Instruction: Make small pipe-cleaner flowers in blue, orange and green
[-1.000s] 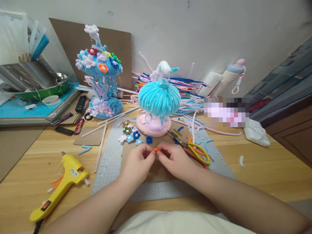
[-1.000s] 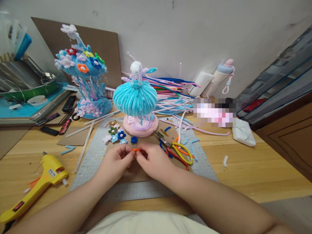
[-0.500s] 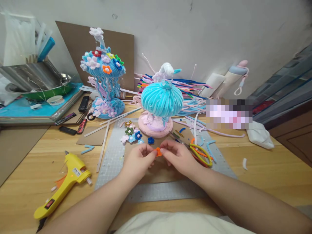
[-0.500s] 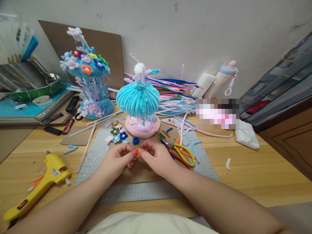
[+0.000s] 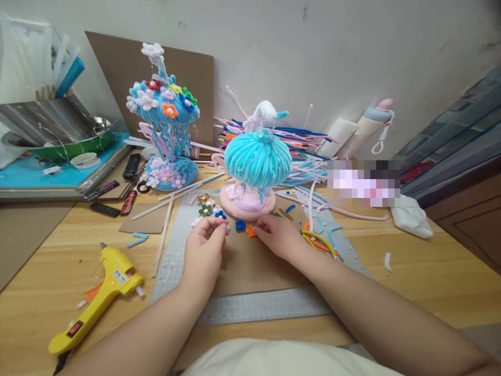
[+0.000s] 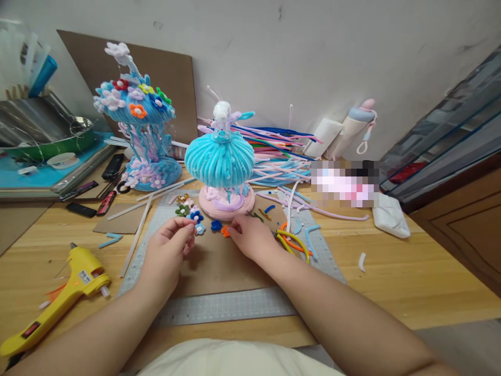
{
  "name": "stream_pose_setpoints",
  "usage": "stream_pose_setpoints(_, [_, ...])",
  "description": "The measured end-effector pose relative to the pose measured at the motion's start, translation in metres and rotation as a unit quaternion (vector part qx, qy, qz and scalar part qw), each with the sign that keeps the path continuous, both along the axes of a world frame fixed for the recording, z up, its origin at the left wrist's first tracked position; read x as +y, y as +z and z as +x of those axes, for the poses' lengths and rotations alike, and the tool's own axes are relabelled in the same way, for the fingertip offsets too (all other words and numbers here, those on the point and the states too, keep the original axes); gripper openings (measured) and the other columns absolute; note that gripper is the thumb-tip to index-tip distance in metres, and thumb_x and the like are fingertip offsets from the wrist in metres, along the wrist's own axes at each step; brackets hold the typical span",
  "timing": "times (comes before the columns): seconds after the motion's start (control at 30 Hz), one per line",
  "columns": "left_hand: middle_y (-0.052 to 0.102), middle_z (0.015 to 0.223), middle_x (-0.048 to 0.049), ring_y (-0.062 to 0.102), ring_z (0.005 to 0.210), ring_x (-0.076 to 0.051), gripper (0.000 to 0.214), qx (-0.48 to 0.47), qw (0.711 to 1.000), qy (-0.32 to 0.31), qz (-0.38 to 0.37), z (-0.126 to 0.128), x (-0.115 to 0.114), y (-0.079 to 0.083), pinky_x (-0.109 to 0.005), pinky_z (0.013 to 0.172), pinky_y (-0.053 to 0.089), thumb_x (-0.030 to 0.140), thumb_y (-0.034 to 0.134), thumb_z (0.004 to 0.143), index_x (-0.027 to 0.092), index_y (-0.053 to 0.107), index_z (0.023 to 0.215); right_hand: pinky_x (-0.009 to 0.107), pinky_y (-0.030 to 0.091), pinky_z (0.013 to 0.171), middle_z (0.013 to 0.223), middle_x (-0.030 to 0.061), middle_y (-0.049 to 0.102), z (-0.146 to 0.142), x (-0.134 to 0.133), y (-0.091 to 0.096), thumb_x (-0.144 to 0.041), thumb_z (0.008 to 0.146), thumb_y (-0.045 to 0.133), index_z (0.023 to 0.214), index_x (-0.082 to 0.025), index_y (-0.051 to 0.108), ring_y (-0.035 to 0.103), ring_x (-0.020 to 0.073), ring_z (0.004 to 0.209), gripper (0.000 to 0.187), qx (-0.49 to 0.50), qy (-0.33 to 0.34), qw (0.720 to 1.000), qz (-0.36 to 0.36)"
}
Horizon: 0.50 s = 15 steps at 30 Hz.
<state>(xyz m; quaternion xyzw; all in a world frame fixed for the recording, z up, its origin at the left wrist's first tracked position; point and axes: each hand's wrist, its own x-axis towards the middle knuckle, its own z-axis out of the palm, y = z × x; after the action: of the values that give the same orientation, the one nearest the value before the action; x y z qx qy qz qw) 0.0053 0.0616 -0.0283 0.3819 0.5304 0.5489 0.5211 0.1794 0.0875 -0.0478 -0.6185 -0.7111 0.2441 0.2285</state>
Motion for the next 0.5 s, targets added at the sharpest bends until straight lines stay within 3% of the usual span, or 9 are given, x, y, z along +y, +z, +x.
stream_pose_setpoints(0.17, [0.054,0.062,0.0045,0.041,0.048,-0.004,0.01,-0.004,1.0,0.01,0.008,-0.004,0.001,0.0,-0.017,0.045,0.028,0.025,0.061,0.072,0.017,0.058,0.076,0.025,0.035,0.055,0.07,0.0031,0.063,0.006,-0.009,0.012,-0.03,0.089,0.041,0.087,-0.019,0.063,0.057,0.0171,0.064,0.024,0.004,0.008,0.998,0.056])
stream_pose_setpoints(0.3, [0.055,0.062,0.0041,0.042,0.049,-0.005,0.01,-0.002,1.0,0.015,0.006,-0.006,0.002,0.002,-0.017,0.046,0.029,0.025,0.06,0.072,0.017,0.058,0.077,0.029,0.042,0.074,0.093,0.0066,0.066,0.01,-0.02,0.022,-0.019,0.088,0.042,0.093,-0.02,0.065,0.059,0.0196,0.086,0.024,0.004,0.1,0.986,0.136])
stream_pose_setpoints(0.5, [0.054,0.059,0.0053,0.039,0.044,-0.005,0.011,0.004,1.0,0.009,-0.01,-0.005,0.001,0.005,-0.018,0.045,0.028,0.025,0.062,0.069,0.016,0.057,0.074,0.035,0.042,0.079,0.097,0.0092,0.06,0.007,-0.029,0.016,-0.015,0.086,0.047,0.106,-0.021,0.063,0.053,0.0224,0.093,0.027,-0.119,0.165,0.966,0.159])
